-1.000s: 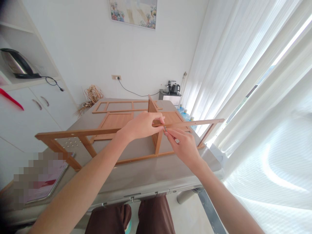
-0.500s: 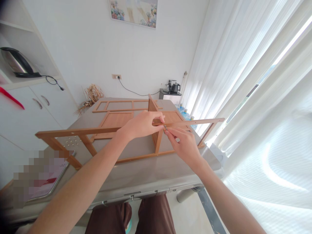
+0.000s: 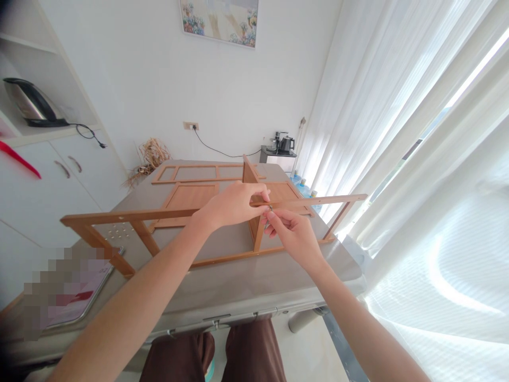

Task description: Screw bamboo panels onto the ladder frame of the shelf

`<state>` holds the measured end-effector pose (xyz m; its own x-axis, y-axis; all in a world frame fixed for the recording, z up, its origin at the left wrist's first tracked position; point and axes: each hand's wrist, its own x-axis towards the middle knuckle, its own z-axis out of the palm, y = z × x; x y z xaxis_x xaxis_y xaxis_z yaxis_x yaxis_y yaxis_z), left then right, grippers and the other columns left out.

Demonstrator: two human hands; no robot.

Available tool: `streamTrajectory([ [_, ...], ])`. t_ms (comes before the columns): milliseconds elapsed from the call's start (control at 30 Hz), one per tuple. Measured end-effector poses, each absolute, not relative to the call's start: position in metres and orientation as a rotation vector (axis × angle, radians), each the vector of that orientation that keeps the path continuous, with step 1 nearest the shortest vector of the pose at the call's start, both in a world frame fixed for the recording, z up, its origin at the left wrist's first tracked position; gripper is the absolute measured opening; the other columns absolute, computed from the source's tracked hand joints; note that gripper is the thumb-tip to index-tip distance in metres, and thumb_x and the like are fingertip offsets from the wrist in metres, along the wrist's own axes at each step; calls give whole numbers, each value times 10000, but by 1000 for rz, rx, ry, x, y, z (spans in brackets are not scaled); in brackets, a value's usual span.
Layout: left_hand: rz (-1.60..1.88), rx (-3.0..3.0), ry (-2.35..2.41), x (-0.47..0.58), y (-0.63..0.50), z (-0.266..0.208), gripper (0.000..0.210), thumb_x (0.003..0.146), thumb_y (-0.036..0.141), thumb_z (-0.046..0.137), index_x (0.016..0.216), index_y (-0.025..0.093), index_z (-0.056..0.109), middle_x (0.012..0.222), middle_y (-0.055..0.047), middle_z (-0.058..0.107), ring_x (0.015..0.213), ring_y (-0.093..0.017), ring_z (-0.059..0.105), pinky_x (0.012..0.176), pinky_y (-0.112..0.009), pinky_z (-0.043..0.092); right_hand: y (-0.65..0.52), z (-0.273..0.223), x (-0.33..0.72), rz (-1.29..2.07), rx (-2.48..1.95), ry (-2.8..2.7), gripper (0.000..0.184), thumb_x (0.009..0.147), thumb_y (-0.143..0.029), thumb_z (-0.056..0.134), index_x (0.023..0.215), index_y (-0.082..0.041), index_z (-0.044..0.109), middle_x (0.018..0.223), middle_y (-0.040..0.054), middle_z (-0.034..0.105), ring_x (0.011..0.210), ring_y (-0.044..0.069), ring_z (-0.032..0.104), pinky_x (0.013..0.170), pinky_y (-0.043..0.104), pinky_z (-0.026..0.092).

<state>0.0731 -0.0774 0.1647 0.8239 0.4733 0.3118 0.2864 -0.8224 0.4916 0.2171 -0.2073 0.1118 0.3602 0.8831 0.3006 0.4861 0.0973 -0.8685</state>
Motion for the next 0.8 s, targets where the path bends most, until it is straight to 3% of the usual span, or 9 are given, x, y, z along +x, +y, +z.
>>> streamTrajectory([
  [267, 610, 2578, 562, 74, -76, 164, 145, 846, 374, 569, 942, 296, 643, 929, -6, 709, 896, -219, 629, 560, -279, 360, -210, 110, 216, 362, -1664, -1237, 379, 901, -563, 612, 888, -218, 768, 770, 30, 714, 707, 145, 632, 690, 273, 527],
  [533, 604, 2576, 551, 73, -75, 163, 142, 847, 374, 571, 948, 297, 635, 928, 1, 714, 885, -218, 638, 562, -278, 367, -204, 103, 213, 541, -1493, -1184, 419, 910, -570, 592, 1010, -187, 731, 968, 85, 750, 877, 204, 709, 814, 346, 593],
  [667, 608, 2576, 551, 72, -76, 164, 132, 856, 372, 572, 947, 301, 636, 942, 0, 718, 935, -229, 637, 581, -276, 385, -208, 98, 209, 339, -1551, -1238, 362, 938, -526, 567, 975, -196, 710, 979, 76, 742, 832, 190, 710, 728, 303, 576],
  [800, 594, 2573, 564, 73, -77, 164, 146, 862, 378, 578, 966, 300, 645, 951, -8, 717, 886, -220, 639, 595, -285, 399, -216, 94, 211, 11, -1695, -1291, 327, 970, -501, 517, 942, -221, 683, 864, 46, 727, 779, 172, 683, 537, 235, 461],
])
